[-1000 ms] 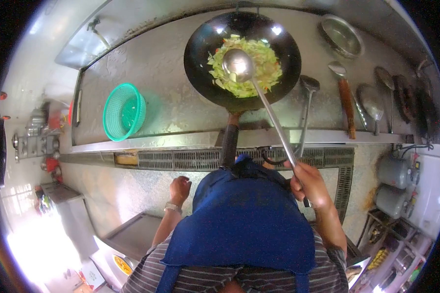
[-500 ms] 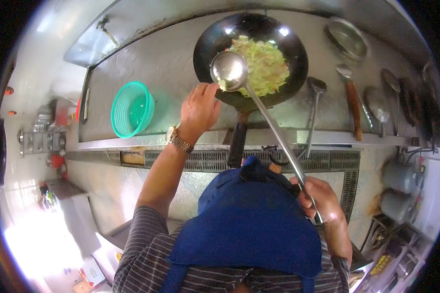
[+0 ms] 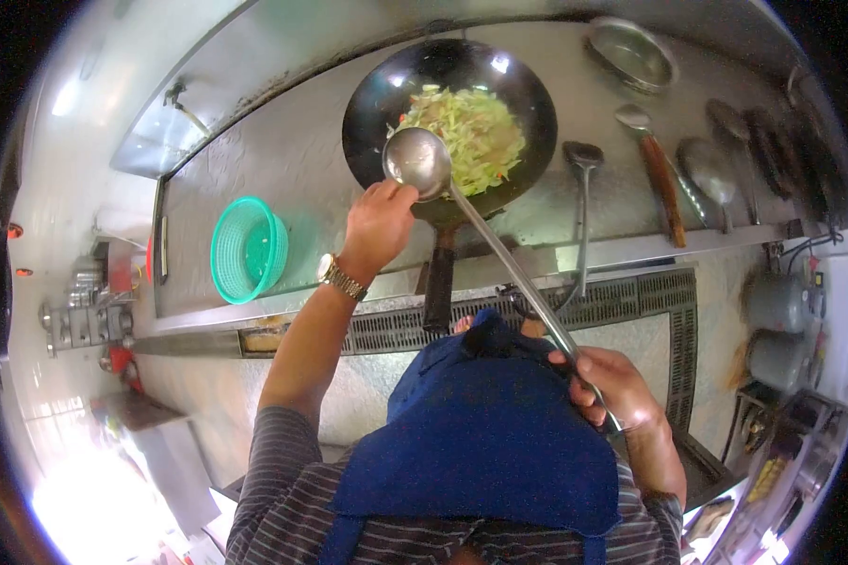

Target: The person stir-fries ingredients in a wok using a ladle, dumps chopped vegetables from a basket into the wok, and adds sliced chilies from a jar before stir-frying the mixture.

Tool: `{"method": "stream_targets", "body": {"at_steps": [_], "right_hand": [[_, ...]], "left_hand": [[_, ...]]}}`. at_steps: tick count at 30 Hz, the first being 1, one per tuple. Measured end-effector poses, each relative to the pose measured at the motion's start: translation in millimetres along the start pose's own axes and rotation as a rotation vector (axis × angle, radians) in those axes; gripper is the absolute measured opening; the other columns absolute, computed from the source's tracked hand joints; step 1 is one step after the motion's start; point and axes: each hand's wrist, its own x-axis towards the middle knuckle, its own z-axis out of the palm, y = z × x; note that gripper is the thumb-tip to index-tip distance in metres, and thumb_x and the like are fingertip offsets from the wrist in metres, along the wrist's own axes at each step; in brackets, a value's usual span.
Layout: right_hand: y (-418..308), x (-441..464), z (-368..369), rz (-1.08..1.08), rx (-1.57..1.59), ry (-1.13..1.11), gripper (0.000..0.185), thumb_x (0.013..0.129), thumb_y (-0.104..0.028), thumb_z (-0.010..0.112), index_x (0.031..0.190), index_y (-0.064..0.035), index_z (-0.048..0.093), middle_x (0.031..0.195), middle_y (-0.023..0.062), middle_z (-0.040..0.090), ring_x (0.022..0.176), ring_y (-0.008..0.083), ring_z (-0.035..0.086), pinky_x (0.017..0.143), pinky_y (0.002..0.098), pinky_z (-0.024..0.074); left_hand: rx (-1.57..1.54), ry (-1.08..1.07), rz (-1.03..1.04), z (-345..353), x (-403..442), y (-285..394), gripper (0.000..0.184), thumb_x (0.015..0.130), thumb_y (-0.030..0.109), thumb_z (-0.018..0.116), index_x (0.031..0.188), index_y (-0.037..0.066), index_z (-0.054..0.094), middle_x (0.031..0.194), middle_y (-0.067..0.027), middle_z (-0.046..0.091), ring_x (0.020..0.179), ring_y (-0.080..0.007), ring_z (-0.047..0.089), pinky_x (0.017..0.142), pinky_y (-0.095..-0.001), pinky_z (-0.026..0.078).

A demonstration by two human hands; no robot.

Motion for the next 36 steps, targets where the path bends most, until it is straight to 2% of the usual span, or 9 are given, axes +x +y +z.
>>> {"method": "stream_targets", "body": {"at_steps": [7, 8, 11, 17, 21, 24, 28, 30, 36], "right_hand": [[0.5, 16.0, -2.4, -0.019, 0.029, 0.119, 0.042, 0.102, -0.033, 0.052, 0.125, 0.0011, 0.057, 0.059, 0.0011, 0.048, 0.040, 0.0086, 0.041, 0.037, 0.0229, 0.0302], [-0.6, 17.7, -0.1, -0.021, -0.003, 0.158, 0.041, 0.103, -0.033, 0.051, 0.126, 0.0004, 0.056, 0.059, 0.0012, 0.048, 0.040, 0.0086, 0.041, 0.037, 0.0231, 0.0302], [-1.6, 29.6, -3.8, -0.034, -0.040, 0.202, 0.038, 0.104, -0.033, 0.050, 0.124, -0.0011, 0.057, 0.059, 0.0013, 0.048, 0.040, 0.0086, 0.040, 0.037, 0.0235, 0.0306], [-5.3, 43.8, -11.9, -0.095, -0.044, 0.157, 0.036, 0.103, -0.031, 0.051, 0.123, -0.0010, 0.057, 0.059, 0.0006, 0.047, 0.041, 0.0085, 0.040, 0.038, 0.0236, 0.0318], [-0.9, 46.1, -13.2, -0.062, -0.083, 0.188, 0.034, 0.103, -0.028, 0.051, 0.123, -0.0016, 0.058, 0.059, 0.0002, 0.047, 0.041, 0.0083, 0.041, 0.038, 0.0237, 0.0320], [3.6, 49.9, -10.3, -0.111, -0.183, 0.206, 0.032, 0.104, -0.025, 0.050, 0.125, -0.0019, 0.058, 0.060, 0.0001, 0.048, 0.041, 0.0082, 0.042, 0.039, 0.0236, 0.0326], [24.0, 78.8, -18.1, -0.275, -0.320, 0.248, 0.029, 0.102, -0.017, 0.052, 0.127, -0.0015, 0.057, 0.062, -0.0017, 0.049, 0.046, 0.0070, 0.046, 0.041, 0.0231, 0.0363], [10.6, 85.9, -12.7, -0.277, -0.446, 0.251, 0.026, 0.099, -0.014, 0.054, 0.122, -0.0021, 0.059, 0.063, -0.0028, 0.049, 0.048, 0.0061, 0.047, 0.042, 0.0234, 0.0378], [-25.2, 122.5, -0.8, -0.458, -0.789, 0.418, 0.023, 0.097, -0.018, 0.058, 0.115, -0.0050, 0.063, 0.062, -0.0026, 0.052, 0.049, 0.0069, 0.049, 0.042, 0.0246, 0.0380]], "left_hand": [[-1.397, 0.109, -0.511, -107.4, 14.2, 86.4, 0.029, 0.082, -0.010, 0.066, 0.106, 0.005, 0.059, 0.098, -0.0068, 0.063, 0.085, -0.0176, 0.065, 0.072, -0.0290, 0.054], [-1.220, 0.184, -0.266, -131.7, 10.6, 104.2, 0.026, 0.087, 0.001, 0.068, 0.109, 0.005, 0.057, 0.098, -0.0122, 0.063, 0.083, -0.0226, 0.066, 0.071, -0.0320, 0.056], [-1.826, 0.205, 0.320, -196.7, 6.7, 144.0, 0.012, 0.086, 0.003, 0.063, 0.092, 0.000, 0.054, 0.080, -0.0179, 0.063, 0.072, -0.0313, 0.067, 0.063, -0.0412, 0.056], [-1.494, 0.304, 0.372, -242.2, -9.0, 167.1, 0.010, 0.090, 0.005, 0.065, 0.097, 0.000, 0.060, 0.090, -0.0213, 0.067, 0.083, -0.0299, 0.068, 0.070, -0.0386, 0.058], [-1.250, 0.226, -0.055, -218.6, -70.1, 142.6, 0.034, 0.085, -0.001, 0.066, 0.115, -0.001, 0.049, 0.112, -0.0272, 0.062, 0.103, -0.0359, 0.065, 0.086, -0.0532, 0.053], [-1.339, -0.027, -0.641, -133.1, -143.7, 103.6, 0.048, 0.088, 0.003, 0.064, 0.133, -0.001, 0.047, 0.140, -0.0238, 0.049, 0.118, -0.0295, 0.060, 0.102, -0.0443, 0.047], [-0.750, -0.623, -1.249, -14.9, -277.4, 87.2, 0.057, 0.098, 0.024, 0.057, 0.147, 0.001, 0.039, 0.142, -0.0230, 0.051, 0.127, -0.0316, 0.054, 0.106, -0.0368, 0.042], [-0.756, -0.602, -0.986, 24.8, -344.5, 79.3, 0.055, 0.098, 0.034, 0.055, 0.144, 0.005, 0.046, 0.136, -0.0211, 0.057, 0.125, -0.0311, 0.057, 0.104, -0.0358, 0.044], [-0.750, -0.712, -1.102, 16.6, -358.0, 80.8, 0.043, 0.099, 0.036, 0.051, 0.132, 0.009, 0.061, 0.123, -0.0203, 0.066, 0.119, -0.0291, 0.061, 0.100, -0.0360, 0.047]]}}
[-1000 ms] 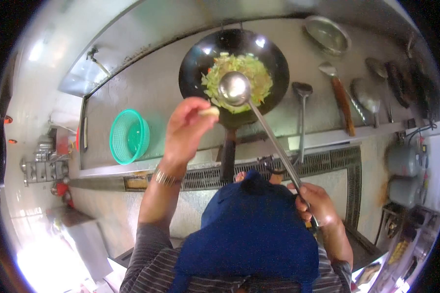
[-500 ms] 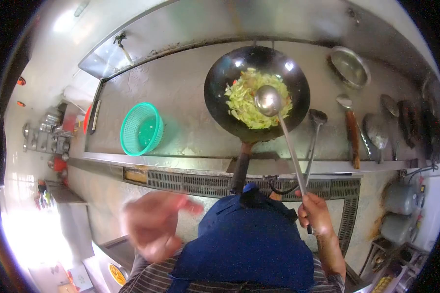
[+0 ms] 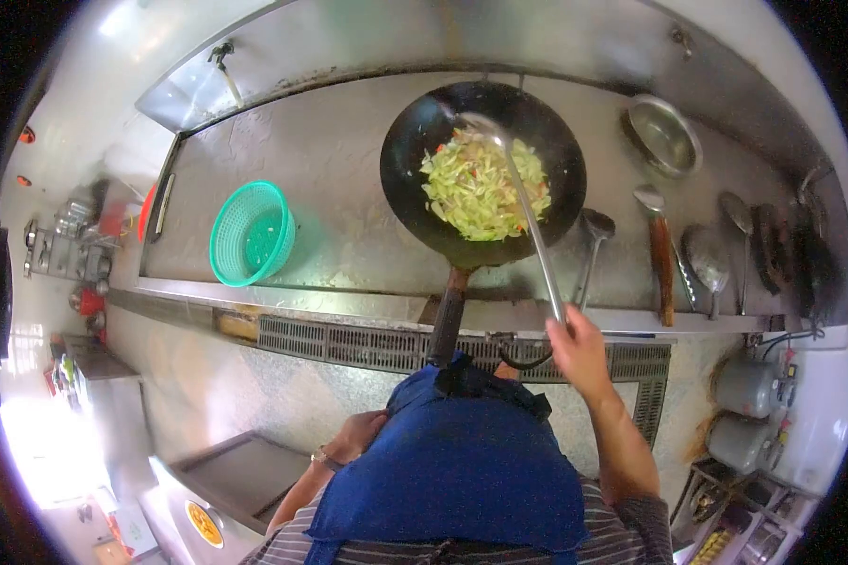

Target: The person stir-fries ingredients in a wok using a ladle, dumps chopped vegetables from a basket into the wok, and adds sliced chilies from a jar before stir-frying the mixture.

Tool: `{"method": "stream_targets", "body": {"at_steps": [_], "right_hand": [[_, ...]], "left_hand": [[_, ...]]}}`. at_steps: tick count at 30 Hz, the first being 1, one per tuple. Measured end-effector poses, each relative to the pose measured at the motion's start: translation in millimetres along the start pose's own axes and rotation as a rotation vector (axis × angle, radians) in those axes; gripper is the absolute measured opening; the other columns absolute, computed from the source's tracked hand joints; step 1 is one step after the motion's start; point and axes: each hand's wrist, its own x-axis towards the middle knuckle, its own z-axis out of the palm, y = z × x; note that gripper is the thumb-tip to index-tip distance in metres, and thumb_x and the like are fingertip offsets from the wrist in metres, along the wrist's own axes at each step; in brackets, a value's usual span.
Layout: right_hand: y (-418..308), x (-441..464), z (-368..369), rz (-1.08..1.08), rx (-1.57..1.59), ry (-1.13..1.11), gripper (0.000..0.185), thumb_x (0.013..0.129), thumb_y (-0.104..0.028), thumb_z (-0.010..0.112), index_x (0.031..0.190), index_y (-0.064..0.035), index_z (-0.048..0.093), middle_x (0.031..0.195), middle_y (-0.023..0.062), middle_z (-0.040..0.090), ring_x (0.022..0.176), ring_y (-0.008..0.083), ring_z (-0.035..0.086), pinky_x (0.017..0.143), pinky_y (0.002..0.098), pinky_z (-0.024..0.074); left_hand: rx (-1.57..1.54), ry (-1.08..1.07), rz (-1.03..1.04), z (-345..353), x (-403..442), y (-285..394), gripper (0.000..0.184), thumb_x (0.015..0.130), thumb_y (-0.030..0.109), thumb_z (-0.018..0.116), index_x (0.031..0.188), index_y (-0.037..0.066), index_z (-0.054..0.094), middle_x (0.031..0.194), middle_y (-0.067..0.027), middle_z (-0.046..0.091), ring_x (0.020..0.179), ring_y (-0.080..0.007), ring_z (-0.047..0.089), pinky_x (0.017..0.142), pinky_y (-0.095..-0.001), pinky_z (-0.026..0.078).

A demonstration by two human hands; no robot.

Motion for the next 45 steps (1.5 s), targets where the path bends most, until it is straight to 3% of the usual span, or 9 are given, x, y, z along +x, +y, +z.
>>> {"method": "stream_targets", "body": {"at_steps": [5, 11, 14, 17, 20, 23, 30, 38, 45], "right_hand": [[0.9, 56.9, 18.4, 0.117, 0.223, 0.062, 0.026, 0.098, -0.025, 0.057, 0.111, -0.0044, 0.064, 0.062, -0.0012, 0.054, 0.050, 0.0085, 0.050, 0.045, 0.0276, 0.0405], [25.0, 53.3, 42.4, 0.115, 0.099, -0.030, 0.028, 0.097, -0.027, 0.057, 0.112, -0.0043, 0.064, 0.064, 0.0043, 0.056, 0.059, 0.0125, 0.058, 0.056, 0.0317, 0.0464], [44.3, 31.7, 23.3, -0.244, -0.185, 0.101, 0.030, 0.095, -0.025, 0.059, 0.117, -0.0044, 0.064, 0.069, 0.0098, 0.060, 0.065, 0.0170, 0.061, 0.062, 0.0324, 0.0486], [-7.5, -0.3, -13.2, -0.174, -0.297, 0.039, 0.033, 0.094, -0.025, 0.060, 0.119, -0.0044, 0.063, 0.082, 0.0185, 0.065, 0.073, 0.0299, 0.065, 0.068, 0.0369, 0.0500], [18.6, 12.3, -5.5, -0.253, -0.349, 0.156, 0.031, 0.096, -0.025, 0.057, 0.118, -0.0037, 0.062, 0.086, 0.0207, 0.066, 0.079, 0.0351, 0.066, 0.071, 0.0392, 0.0498], [22.6, 41.6, 12.3, -0.152, -0.220, 0.155, 0.033, 0.098, -0.026, 0.053, 0.121, -0.0033, 0.061, 0.090, 0.0242, 0.065, 0.085, 0.0395, 0.066, 0.075, 0.0400, 0.0504], [10.5, 9.8, 11.2, -0.184, -0.309, -0.071, 0.036, 0.096, -0.025, 0.056, 0.128, -0.0076, 0.058, 0.093, 0.0258, 0.065, 0.090, 0.0435, 0.065, 0.077, 0.0429, 0.0522], [-18.5, -72.4, -85.9, -0.159, -0.466, 0.062, 0.035, 0.093, -0.016, 0.061, 0.127, -0.0092, 0.060, 0.094, 0.0254, 0.066, 0.091, 0.0429, 0.065, 0.075, 0.0439, 0.0526], [-93.3, -108.3, -150.2, -0.001, -0.752, 0.041, 0.034, 0.091, -0.015, 0.062, 0.125, -0.0092, 0.062, 0.094, 0.0267, 0.066, 0.088, 0.0449, 0.065, 0.074, 0.0459, 0.0524]], "left_hand": [[0.112, -0.005, 0.094, -19.8, -28.9, 25.6, 0.042, 0.099, 0.034, 0.052, 0.131, 0.007, 0.061, 0.122, -0.0213, 0.066, 0.118, -0.0281, 0.062, 0.099, -0.0354, 0.048], [-0.362, -0.092, -0.009, -17.0, -50.1, 35.4, 0.049, 0.103, 0.036, 0.049, 0.141, 0.005, 0.051, 0.132, -0.0149, 0.062, 0.120, -0.0197, 0.058, 0.101, -0.0297, 0.045], [-0.320, -0.112, 0.028, -15.2, -41.7, 22.5, 0.050, 0.105, 0.035, 0.046, 0.143, 0.004, 0.048, 0.134, -0.0126, 0.061, 0.121, -0.0160, 0.055, 0.104, -0.0287, 0.042], [-0.239, -0.045, 0.023, -16.9, -47.1, 37.4, 0.046, 0.105, 0.031, 0.044, 0.139, 0.000, 0.051, 0.133, -0.0165, 0.061, 0.116, -0.0227, 0.062, 0.101, -0.0307, 0.046], [0.207, 0.025, 0.441, -14.3, -25.0, -7.8, 0.040, 0.103, 0.031, 0.046, 0.129, 0.004, 0.060, 0.121, -0.0210, 0.066, 0.104, -0.0334, 0.068, 0.092, -0.0366, 0.052], [0.232, 0.016, 0.120, -29.7, -37.1, 53.7, 0.031, 0.099, 0.030, 0.052, 0.115, 0.009, 0.067, 0.105, -0.0221, 0.069, 0.094, -0.0394, 0.067, 0.082, -0.0437, 0.055], [0.390, 0.179, 0.162, -32.4, -28.0, 72.7, 0.025, 0.091, 0.030, 0.062, 0.105, 0.011, 0.072, 0.093, -0.0167, 0.071, 0.088, -0.0341, 0.069, 0.078, -0.0414, 0.055], [0.164, 0.284, 0.051, -61.6, -22.5, 87.6, 0.028, 0.081, 0.029, 0.075, 0.095, 0.005, 0.074, 0.086, -0.0151, 0.073, 0.078, -0.0239, 0.071, 0.073, -0.0331, 0.055], [0.040, 0.221, 0.098, -73.0, -0.4, 61.7, 0.024, 0.086, 0.025, 0.071, 0.097, 0.004, 0.073, 0.087, -0.0112, 0.074, 0.079, -0.0204, 0.071, 0.073, -0.0321, 0.055]]}}
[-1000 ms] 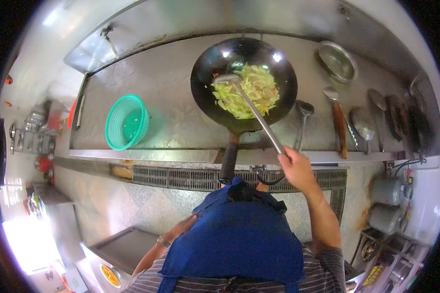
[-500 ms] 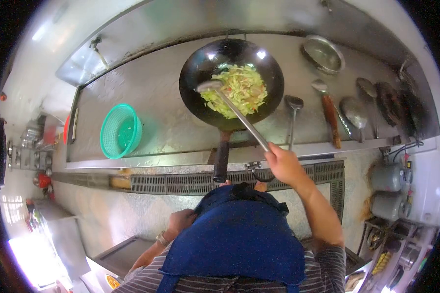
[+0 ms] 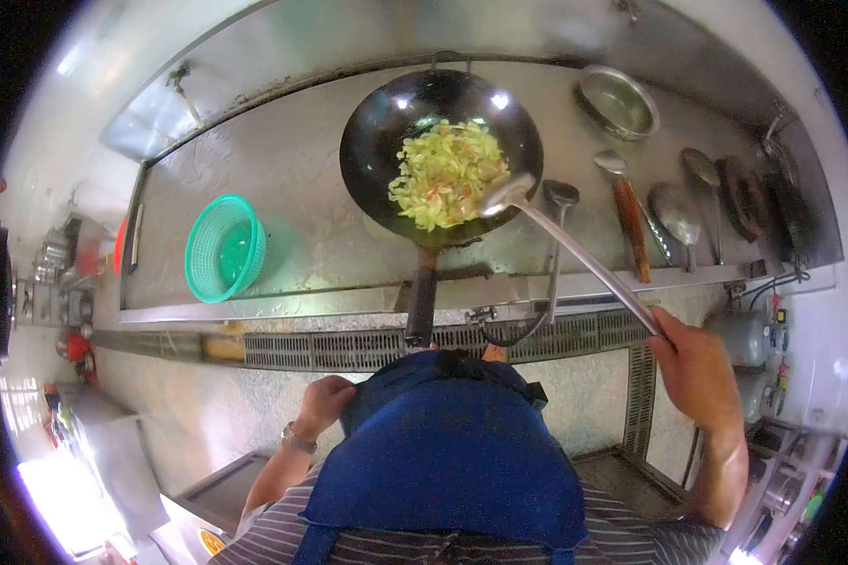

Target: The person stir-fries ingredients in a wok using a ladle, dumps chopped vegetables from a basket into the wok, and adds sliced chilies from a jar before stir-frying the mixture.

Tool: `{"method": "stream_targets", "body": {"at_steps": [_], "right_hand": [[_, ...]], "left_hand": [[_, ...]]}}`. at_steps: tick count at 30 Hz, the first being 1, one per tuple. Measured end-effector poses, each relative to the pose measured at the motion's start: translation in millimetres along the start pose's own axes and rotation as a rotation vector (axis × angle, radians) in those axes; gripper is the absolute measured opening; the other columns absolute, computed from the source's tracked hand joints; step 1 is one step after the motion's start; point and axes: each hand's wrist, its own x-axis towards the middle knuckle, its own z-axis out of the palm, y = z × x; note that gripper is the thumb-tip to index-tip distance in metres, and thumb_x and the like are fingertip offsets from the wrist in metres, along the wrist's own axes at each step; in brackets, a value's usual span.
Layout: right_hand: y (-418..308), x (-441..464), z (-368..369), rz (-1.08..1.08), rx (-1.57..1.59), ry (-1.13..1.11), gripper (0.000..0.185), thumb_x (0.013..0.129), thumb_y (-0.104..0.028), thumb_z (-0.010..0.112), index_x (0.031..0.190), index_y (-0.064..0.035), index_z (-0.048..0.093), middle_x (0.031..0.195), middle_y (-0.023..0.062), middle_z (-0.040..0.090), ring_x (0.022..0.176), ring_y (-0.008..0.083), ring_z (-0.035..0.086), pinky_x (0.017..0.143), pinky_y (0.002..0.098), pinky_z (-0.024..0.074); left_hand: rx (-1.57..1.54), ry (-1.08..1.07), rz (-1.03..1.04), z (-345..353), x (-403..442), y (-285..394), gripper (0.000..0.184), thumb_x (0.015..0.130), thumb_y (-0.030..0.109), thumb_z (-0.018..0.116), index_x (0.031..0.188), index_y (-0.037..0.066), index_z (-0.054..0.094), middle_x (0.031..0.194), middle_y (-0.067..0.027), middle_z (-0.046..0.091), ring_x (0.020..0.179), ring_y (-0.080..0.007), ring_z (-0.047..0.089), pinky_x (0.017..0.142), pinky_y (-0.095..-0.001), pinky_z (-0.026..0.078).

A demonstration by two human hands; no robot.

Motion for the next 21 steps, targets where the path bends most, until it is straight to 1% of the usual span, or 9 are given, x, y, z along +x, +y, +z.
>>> {"method": "stream_targets", "body": {"at_steps": [4, 6, 8, 10, 13, 14, 18, 19, 21], "right_hand": [[-1.0, 24.3, 14.4, -0.034, -0.131, -0.056, 0.032, 0.093, -0.018, 0.058, 0.124, -0.0100, 0.062, 0.090, 0.0261, 0.066, 0.086, 0.0452, 0.064, 0.073, 0.0507, 0.0509], [3.0, 62.7, 65.8, -0.108, 0.049, -0.024, 0.031, 0.094, -0.020, 0.056, 0.123, -0.0106, 0.061, 0.089, 0.0261, 0.066, 0.085, 0.0462, 0.063, 0.074, 0.0530, 0.0499], [2.1, 103.5, 124.2, -0.130, 0.063, -0.019, 0.034, 0.094, -0.020, 0.056, 0.126, -0.0095, 0.060, 0.092, 0.0269, 0.065, 0.086, 0.0473, 0.062, 0.075, 0.0509, 0.0507], [-2.8, 125.7, 174.7, -0.138, 0.219, 0.120, 0.038, 0.094, -0.022, 0.057, 0.129, -0.0065, 0.058, 0.095, 0.0273, 0.065, 0.089, 0.0462, 0.063, 0.077, 0.0484, 0.0512], [0.8, 103.6, 138.3, -0.240, 0.151, 0.193, 0.039, 0.095, -0.021, 0.058, 0.130, -0.0034, 0.057, 0.094, 0.0263, 0.066, 0.087, 0.0419, 0.066, 0.076, 0.0428, 0.0516], [9.3, 89.4, 121.6, -0.233, 0.220, 0.145, 0.039, 0.095, -0.021, 0.059, 0.129, -0.0030, 0.058, 0.092, 0.0245, 0.066, 0.083, 0.0367, 0.066, 0.075, 0.0405, 0.0512], [-5.5, 20.9, 31.7, -0.012, 0.278, -0.170, 0.038, 0.094, -0.019, 0.061, 0.129, -0.0036, 0.059, 0.084, 0.0167, 0.065, 0.075, 0.0200, 0.062, 0.071, 0.0331, 0.0492], [-14.2, 11.1, 18.0, 0.095, 0.207, -0.293, 0.038, 0.095, -0.019, 0.061, 0.129, -0.0043, 0.059, 0.083, 0.0155, 0.064, 0.075, 0.0178, 0.061, 0.071, 0.0324, 0.0491], [-0.7, -9.6, 21.0, -0.002, 0.238, -0.296, 0.037, 0.095, -0.019, 0.060, 0.129, -0.0057, 0.059, 0.082, 0.0144, 0.063, 0.075, 0.0177, 0.061, 0.070, 0.0324, 0.0494]], "left_hand": [[0.122, -0.114, 0.081, -0.4, 6.4, -3.4, 0.027, 0.089, 0.026, 0.069, 0.102, 0.003, 0.073, 0.093, -0.0126, 0.074, 0.085, -0.0224, 0.071, 0.076, -0.0318, 0.055], [0.076, -0.215, 0.079, 1.5, 9.3, -1.5, 0.034, 0.090, 0.030, 0.068, 0.110, 0.002, 0.070, 0.100, -0.0141, 0.074, 0.092, -0.0227, 0.071, 0.081, -0.0321, 0.055], [-0.031, -0.308, 0.058, 7.0, 11.6, -1.6, 0.043, 0.092, 0.034, 0.067, 0.120, 0.001, 0.066, 0.109, -0.0158, 0.071, 0.100, -0.0229, 0.069, 0.087, -0.0323, 0.054], [-0.196, -0.396, 0.010, 16.8, 11.3, -7.8, 0.054, 0.095, 0.039, 0.065, 0.130, -0.001, 0.059, 0.120, -0.0175, 0.067, 0.110, -0.0229, 0.065, 0.094, -0.0325, 0.052], [-0.137, -0.490, -0.017, 14.1, 3.0, 8.6, 0.064, 0.096, 0.043, 0.062, 0.139, -0.003, 0.049, 0.131, -0.0185, 0.061, 0.120, -0.0227, 0.059, 0.101, -0.0326, 0.048], [-0.248, -0.552, -0.047, 29.5, 13.8, -32.5, 0.067, 0.096, 0.042, 0.062, 0.143, -0.003, 0.045, 0.136, -0.0185, 0.057, 0.127, -0.0233, 0.053, 0.106, -0.0329, 0.043], [-0.362, -0.555, -0.121, 23.3, -5.4, -36.9, 0.072, 0.095, 0.046, 0.063, 0.146, 0.000, 0.041, 0.139, -0.0181, 0.054, 0.133, -0.0244, 0.046, 0.111, -0.0351, 0.037], [-0.347, -0.567, -0.135, 21.1, -7.6, -43.5, 0.074, 0.094, 0.047, 0.064, 0.147, 0.001, 0.041, 0.140, -0.0181, 0.054, 0.134, -0.0246, 0.045, 0.111, -0.0357, 0.036], [-0.316, -0.618, -0.118, 19.0, -3.1, -54.9, 0.079, 0.091, 0.051, 0.065, 0.148, 0.002, 0.040, 0.140, -0.0186, 0.053, 0.135, -0.0256, 0.043, 0.112, -0.0369, 0.035]]}}
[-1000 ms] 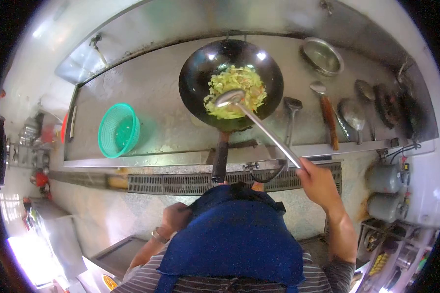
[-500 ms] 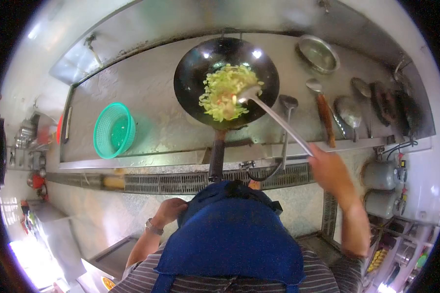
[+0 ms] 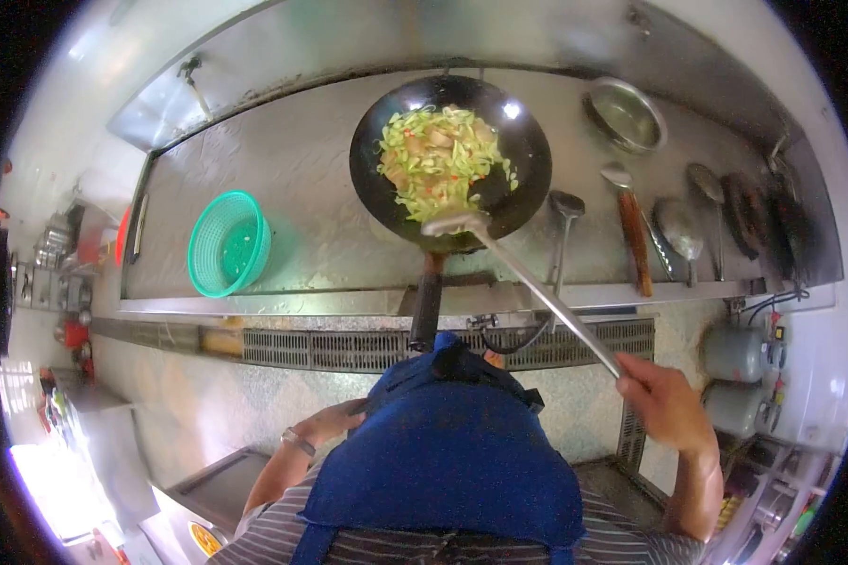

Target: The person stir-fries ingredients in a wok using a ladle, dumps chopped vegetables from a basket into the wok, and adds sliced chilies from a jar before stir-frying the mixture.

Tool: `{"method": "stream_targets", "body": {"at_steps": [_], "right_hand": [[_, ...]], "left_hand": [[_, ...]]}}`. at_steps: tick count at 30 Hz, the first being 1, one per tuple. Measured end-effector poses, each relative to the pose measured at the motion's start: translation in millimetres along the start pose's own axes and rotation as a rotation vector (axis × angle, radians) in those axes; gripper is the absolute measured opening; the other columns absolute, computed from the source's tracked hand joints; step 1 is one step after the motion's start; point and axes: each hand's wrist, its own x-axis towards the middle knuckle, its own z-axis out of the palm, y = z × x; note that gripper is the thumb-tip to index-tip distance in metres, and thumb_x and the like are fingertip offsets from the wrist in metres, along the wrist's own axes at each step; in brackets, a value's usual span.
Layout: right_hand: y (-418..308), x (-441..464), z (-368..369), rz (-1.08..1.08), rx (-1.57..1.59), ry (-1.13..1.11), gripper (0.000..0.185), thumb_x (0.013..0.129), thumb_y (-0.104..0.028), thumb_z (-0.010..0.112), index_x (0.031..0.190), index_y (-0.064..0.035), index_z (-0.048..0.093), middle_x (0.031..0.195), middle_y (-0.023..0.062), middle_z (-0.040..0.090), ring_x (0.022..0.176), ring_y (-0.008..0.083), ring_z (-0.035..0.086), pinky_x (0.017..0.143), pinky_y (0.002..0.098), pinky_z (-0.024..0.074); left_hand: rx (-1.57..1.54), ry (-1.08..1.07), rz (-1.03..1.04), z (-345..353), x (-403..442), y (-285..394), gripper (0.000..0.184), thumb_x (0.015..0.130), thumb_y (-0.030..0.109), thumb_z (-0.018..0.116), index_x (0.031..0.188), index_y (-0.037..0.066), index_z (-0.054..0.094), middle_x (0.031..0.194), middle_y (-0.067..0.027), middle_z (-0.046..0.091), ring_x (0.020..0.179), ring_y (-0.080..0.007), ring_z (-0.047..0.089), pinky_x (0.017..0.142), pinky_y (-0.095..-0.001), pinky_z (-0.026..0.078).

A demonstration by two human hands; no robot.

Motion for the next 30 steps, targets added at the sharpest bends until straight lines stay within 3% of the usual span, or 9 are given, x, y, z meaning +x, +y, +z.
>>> {"method": "stream_targets", "body": {"at_steps": [5, 8, 11, 14, 17, 19, 21, 22, 30], "right_hand": [[9.2, 46.9, 49.5, -0.123, -0.020, 0.035, 0.037, 0.095, -0.021, 0.059, 0.129, -0.0082, 0.059, 0.091, 0.0219, 0.066, 0.083, 0.0340, 0.067, 0.074, 0.0396, 0.0520], [21.9, 122.4, 106.5, -0.177, -0.055, 0.256, 0.038, 0.095, -0.022, 0.057, 0.129, -0.0068, 0.058, 0.102, 0.0295, 0.063, 0.097, 0.0463, 0.061, 0.080, 0.0451, 0.0516], [25.5, 158.0, 132.6, -0.265, 0.033, 0.403, 0.040, 0.095, -0.023, 0.056, 0.129, -0.0030, 0.057, 0.104, 0.0292, 0.064, 0.097, 0.0469, 0.063, 0.080, 0.0465, 0.0514], [52.4, 161.2, 145.0, -0.446, -0.109, 0.372, 0.043, 0.095, -0.019, 0.054, 0.135, -0.0017, 0.052, 0.087, 0.0157, 0.068, 0.073, 0.0308, 0.067, 0.065, 0.0403, 0.0522], [45.7, 156.7, 141.0, -0.402, 0.076, 0.051, 0.046, 0.097, -0.019, 0.053, 0.139, -0.0013, 0.047, 0.089, 0.0130, 0.065, 0.071, 0.0243, 0.065, 0.063, 0.0360, 0.0527], [42.2, 161.9, 142.4, -0.250, 0.238, -0.146, 0.048, 0.098, -0.019, 0.053, 0.142, -0.0011, 0.043, 0.090, 0.0111, 0.063, 0.070, 0.0199, 0.064, 0.061, 0.0332, 0.0531], [41.4, 162.3, 134.0, -0.098, 0.334, -0.265, 0.051, 0.099, -0.019, 0.052, 0.145, -0.0008, 0.040, 0.091, 0.0092, 0.062, 0.069, 0.0155, 0.063, 0.059, 0.0304, 0.0534], [127.7, 224.0, 150.8, -0.185, 0.483, -0.279, 0.050, 0.097, -0.027, 0.057, 0.140, -0.0032, 0.047, 0.090, 0.0070, 0.058, 0.075, 0.0154, 0.055, 0.060, 0.0312, 0.0500], [44.3, 210.0, 113.6, -0.675, -0.319, 0.058, 0.056, 0.095, -0.022, 0.064, 0.142, 0.0020, 0.045, 0.126, 0.0227, 0.059, 0.103, 0.0280, 0.062, 0.091, 0.0382, 0.0505]], "left_hand": [[0.202, -0.107, -0.014, -14.3, 1.7, 12.1, 0.088, 0.088, 0.057, 0.065, 0.148, 0.000, 0.037, 0.141, -0.0239, 0.051, 0.132, -0.0345, 0.047, 0.113, -0.0403, 0.033], [0.438, 0.164, -0.122, -21.5, 14.5, 1.7, 0.089, 0.087, 0.057, 0.066, 0.149, 0.000, 0.036, 0.139, -0.0252, 0.053, 0.125, -0.0354, 0.053, 0.108, -0.0419, 0.040], [0.430, 0.342, -0.036, -11.8, 25.0, 0.7, 0.088, 0.084, 0.057, 0.071, 0.147, 0.003, 0.042, 0.133, -0.0196, 0.059, 0.123, -0.0288, 0.056, 0.104, -0.0402, 0.044], [-0.277, 0.223, 0.026, 31.3, 4.9, 50.4, 0.078, 0.092, 0.046, 0.067, 0.148, -0.001, 0.039, 0.137, -0.0142, 0.056, 0.119, -0.0182, 0.054, 0.100, -0.0329, 0.045], [0.103, 0.315, 0.114, 70.3, 4.2, 53.9, 0.079, 0.093, 0.064, 0.052, 0.145, 0.004, 0.046, 0.144, -0.0193, 0.050, 0.136, -0.0310, 0.044, 0.115, -0.0377, 0.031], [0.000, 0.397, 0.064, 92.7, 42.8, -2.4, 0.082, 0.092, 0.067, 0.050, 0.142, 0.001, 0.047, 0.144, -0.0218, 0.050, 0.137, -0.0334, 0.044, 0.116, -0.0396, 0.031], [0.001, 0.614, 0.114, 125.6, -0.2, 23.3, 0.085, 0.091, 0.066, 0.052, 0.141, -0.002, 0.048, 0.142, -0.0235, 0.051, 0.135, -0.0342, 0.046, 0.114, -0.0405, 0.033], [-0.072, 0.636, 0.093, 140.7, -6.5, 20.4, 0.085, 0.090, 0.067, 0.053, 0.140, -0.002, 0.048, 0.142, -0.0240, 0.051, 0.135, -0.0348, 0.046, 0.113, -0.0407, 0.034], [-0.359, 0.838, 0.096, 254.8, 10.3, -26.6, 0.066, 0.085, 0.056, 0.058, 0.123, 0.001, 0.058, 0.126, -0.0231, 0.057, 0.118, -0.0357, 0.054, 0.101, -0.0429, 0.040]]}}
